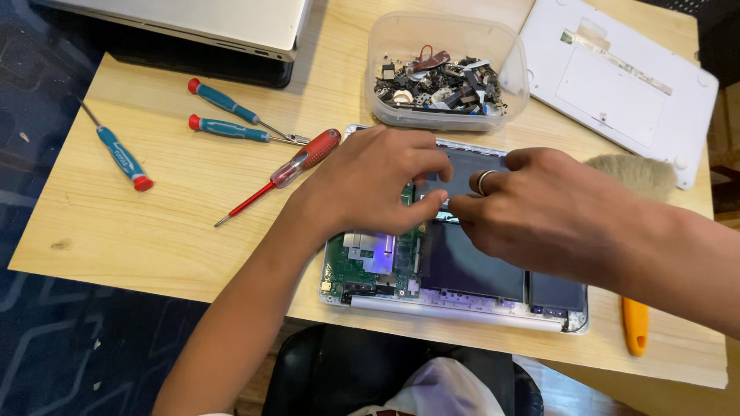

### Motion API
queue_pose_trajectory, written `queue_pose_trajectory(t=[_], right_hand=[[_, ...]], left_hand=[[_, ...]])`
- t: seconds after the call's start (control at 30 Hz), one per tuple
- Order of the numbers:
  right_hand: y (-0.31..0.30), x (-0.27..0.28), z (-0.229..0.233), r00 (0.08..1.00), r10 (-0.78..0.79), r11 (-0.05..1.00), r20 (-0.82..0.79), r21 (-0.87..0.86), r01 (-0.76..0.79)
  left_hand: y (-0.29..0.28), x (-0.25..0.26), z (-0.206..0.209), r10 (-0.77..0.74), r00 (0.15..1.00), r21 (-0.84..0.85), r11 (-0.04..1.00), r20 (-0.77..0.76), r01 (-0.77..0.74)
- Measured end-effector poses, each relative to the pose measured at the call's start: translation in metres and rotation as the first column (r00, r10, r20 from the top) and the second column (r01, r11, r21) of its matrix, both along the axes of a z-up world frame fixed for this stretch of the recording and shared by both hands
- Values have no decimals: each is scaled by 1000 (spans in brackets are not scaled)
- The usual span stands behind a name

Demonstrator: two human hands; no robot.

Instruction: The person uses a red screwdriver to unscrew and remove a metal bracket from the internal chassis of a disassembled laptop. The person then uses the screwdriver to pry and lift a black battery pack from the laptop's interior.

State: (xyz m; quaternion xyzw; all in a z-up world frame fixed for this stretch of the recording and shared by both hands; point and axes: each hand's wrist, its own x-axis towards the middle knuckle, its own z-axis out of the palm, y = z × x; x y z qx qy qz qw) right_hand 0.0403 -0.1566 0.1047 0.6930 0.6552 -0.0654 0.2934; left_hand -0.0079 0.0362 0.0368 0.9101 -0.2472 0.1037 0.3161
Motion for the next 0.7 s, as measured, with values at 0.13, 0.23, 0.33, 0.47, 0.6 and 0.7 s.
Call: queue_pose_trajectory(t=[0.13, 0.23, 0.33, 0.47, 0.6, 0.7], right_hand=[[5, 0, 5, 995, 51, 998, -83, -17, -53], [6, 1, 1, 980, 181, 971, -77, 170, -166], [8, -3, 1, 996, 87, 996, 11, -9, -87], [21, -12, 6, 978, -191, 979, 78, -55, 196], [40, -10, 9, 855, -505, 790, 114, -338, 512], [48, -7, 15, 788, -611, 718, 75, -366, 592]], left_hand=[[-6, 3, -6, -45, 997, 89, 995, -59, 50], [-12, 6, -14, -101, 986, 106, 988, -130, 115], [-14, 7, -20, -73, 982, 165, 981, -175, 103], [-10, 7, -14, -114, 977, 98, 986, -179, 133], [-11, 7, -14, -104, 975, 126, 983, -197, 130], [-10, 5, -10, -109, 972, 131, 982, -208, 138]])
